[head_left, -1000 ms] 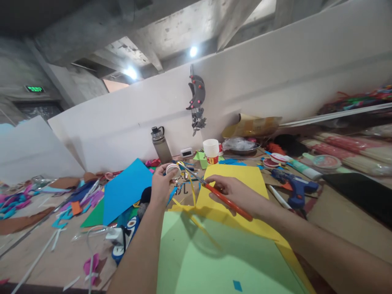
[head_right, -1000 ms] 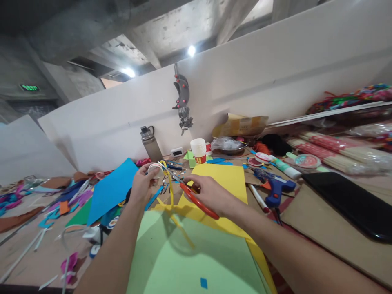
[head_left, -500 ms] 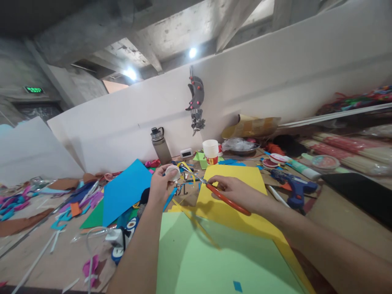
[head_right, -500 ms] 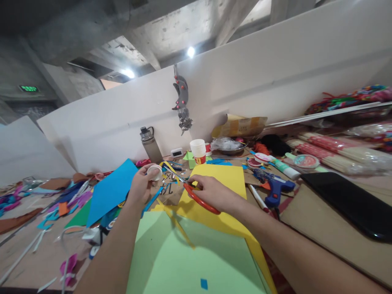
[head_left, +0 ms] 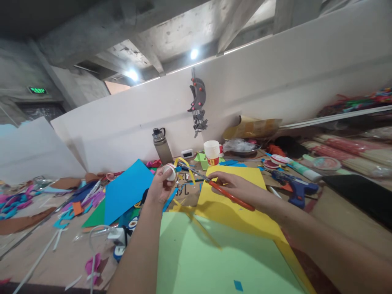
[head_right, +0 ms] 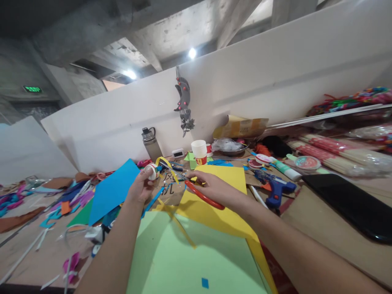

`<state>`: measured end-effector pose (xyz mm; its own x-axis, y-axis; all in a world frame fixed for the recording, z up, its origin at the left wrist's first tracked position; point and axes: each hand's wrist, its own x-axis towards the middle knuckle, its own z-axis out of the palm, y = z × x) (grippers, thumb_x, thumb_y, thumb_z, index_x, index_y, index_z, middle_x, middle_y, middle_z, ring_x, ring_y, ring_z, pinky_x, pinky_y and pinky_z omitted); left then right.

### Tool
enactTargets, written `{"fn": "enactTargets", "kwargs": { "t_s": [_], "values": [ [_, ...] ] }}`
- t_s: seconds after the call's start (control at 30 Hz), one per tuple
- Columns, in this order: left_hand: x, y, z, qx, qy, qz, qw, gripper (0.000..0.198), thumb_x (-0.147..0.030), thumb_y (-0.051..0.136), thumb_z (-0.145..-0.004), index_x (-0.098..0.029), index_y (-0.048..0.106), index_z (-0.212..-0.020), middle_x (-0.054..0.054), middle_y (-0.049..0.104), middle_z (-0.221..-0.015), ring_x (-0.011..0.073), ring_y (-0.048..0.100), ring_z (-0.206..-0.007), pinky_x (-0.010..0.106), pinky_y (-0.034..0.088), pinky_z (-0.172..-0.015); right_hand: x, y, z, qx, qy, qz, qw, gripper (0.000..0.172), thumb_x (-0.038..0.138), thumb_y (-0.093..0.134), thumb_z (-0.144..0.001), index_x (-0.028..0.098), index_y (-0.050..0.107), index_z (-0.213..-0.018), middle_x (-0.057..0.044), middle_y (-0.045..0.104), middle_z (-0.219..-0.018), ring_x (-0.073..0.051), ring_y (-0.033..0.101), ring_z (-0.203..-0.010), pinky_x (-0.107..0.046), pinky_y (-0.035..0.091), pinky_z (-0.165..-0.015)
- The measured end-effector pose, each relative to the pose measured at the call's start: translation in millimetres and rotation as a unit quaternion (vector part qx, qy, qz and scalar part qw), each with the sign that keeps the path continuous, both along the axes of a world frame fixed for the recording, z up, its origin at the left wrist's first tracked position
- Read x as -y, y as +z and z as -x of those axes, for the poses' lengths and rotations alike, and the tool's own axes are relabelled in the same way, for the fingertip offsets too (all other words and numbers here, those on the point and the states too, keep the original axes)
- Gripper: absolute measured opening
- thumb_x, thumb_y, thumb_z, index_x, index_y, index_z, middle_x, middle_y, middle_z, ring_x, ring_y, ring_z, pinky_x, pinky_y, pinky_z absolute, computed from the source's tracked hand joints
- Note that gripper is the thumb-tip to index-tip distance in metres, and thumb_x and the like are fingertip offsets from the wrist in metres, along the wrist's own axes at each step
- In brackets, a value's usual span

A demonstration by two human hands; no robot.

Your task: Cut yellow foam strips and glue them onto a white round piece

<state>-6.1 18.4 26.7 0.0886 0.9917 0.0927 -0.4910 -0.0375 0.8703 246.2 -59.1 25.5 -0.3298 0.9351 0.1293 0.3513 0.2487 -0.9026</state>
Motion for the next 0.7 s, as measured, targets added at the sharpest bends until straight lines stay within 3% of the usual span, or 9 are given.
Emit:
{"fn": "enactTargets", "kwargs": {
  "t_s": [0.2, 0.7],
  "values": [
    [1.7, -1.2, -2.6, 0.021, -0.029, -0.001, 0.999, 0.038, -0.022, 0.085, -0.052, -0.015, 0.064, -0.083, 0.0, 0.06, -0.065, 0.0042, 0.05, -0.049, 0.009, 0.027, -0.035, 3.8, 0.5, -0.1, -0.08, 0.04, 0.101, 0.991, 0.043, 0.042, 0.055, -0.081, 0.024, 0.054, -0.12, 0.003, 0.051, -0.073, -0.006, 0.041, -0.048, -0.016, 0.035, -0.04],
    [7.2, -2.9, -16.2, 0.031, -0.055, -0.002, 0.998, 0.04, -0.018, 0.085, -0.051, -0.015, 0.062, -0.084, -0.002, 0.058, -0.064, 0.0046, 0.051, -0.049, 0.009, 0.029, -0.033, 2.7, -11.4, 7.1, -0.115, 0.063, 0.098, 0.987, 0.045, 0.041, 0.06, -0.08, 0.023, 0.057, -0.12, 0.006, 0.047, -0.066, -0.005, 0.043, -0.041, -0.018, 0.043, -0.037]
  ]
}}
